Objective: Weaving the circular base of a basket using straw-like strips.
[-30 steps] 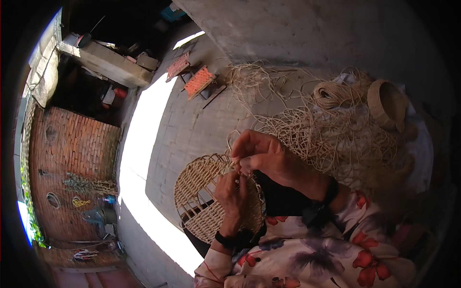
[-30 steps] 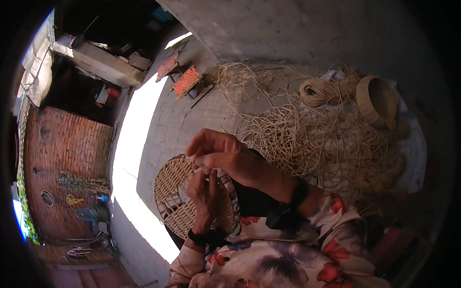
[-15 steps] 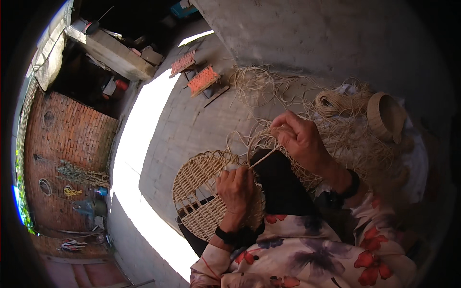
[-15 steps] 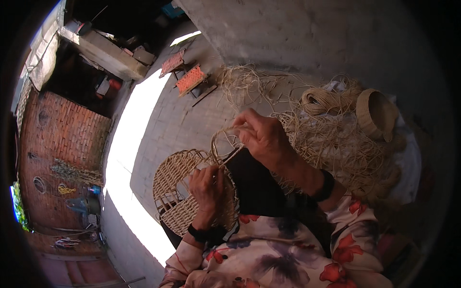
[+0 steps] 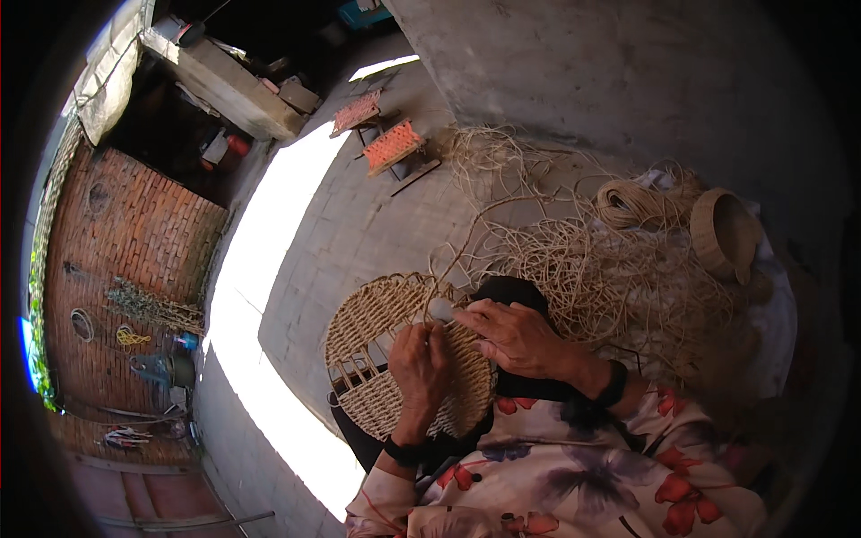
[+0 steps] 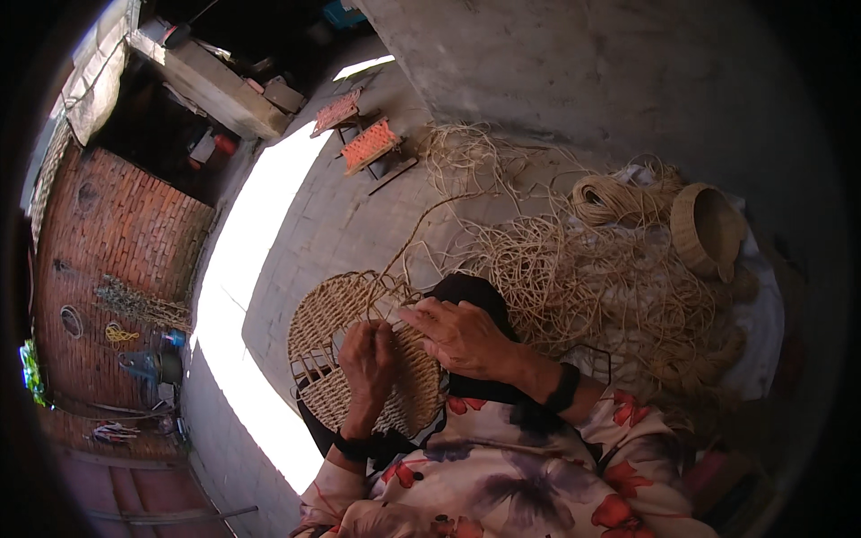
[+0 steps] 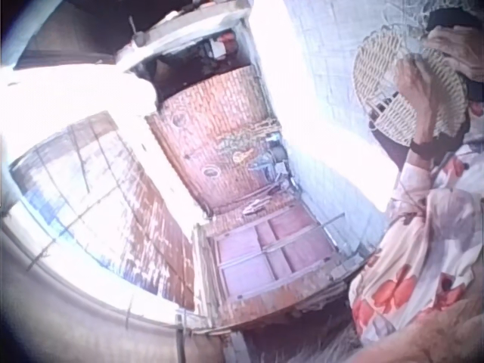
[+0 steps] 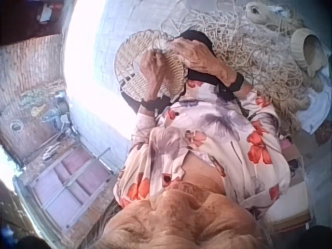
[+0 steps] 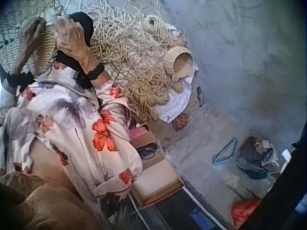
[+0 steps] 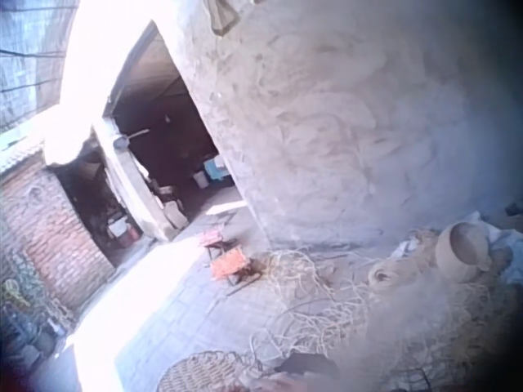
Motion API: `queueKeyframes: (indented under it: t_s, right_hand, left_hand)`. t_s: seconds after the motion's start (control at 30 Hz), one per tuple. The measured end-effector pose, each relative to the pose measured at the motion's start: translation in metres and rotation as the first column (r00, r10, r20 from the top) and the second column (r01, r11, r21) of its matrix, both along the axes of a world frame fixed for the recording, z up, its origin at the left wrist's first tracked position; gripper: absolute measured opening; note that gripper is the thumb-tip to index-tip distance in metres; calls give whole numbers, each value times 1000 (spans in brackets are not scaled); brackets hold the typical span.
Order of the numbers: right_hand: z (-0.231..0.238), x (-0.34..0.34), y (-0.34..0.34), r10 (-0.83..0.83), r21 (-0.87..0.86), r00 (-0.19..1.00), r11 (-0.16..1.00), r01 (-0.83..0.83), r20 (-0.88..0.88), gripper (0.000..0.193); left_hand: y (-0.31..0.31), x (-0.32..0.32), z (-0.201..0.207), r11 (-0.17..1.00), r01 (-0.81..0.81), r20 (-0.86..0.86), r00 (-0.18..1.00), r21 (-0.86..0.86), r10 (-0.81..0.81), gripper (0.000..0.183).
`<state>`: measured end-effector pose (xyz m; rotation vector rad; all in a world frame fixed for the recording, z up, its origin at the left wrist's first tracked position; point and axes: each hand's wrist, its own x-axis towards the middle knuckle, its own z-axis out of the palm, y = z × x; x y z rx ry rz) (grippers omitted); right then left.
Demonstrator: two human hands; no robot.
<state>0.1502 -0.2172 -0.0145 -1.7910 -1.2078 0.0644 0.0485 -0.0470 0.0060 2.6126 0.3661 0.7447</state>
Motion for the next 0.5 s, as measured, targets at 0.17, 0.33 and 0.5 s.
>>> queueKeyframes:
  t_s: [0.17,0.33,0.5]
  right_hand:
    - [-5,-14,10,-73,-91,964,991,99,255,64]
    - [3,-15,24,-80,-209,969,969,130,234,57]
    - [0,-10,29,-72,-250,979,961,120,191,38]
  left_hand:
    - [10,5,3,999,32,26,999,18,-32,10]
    - [20,15,5,992,84,-29,996,95,-82,17]
    - [23,16,20,953,93,-193,969,-287,-153,35]
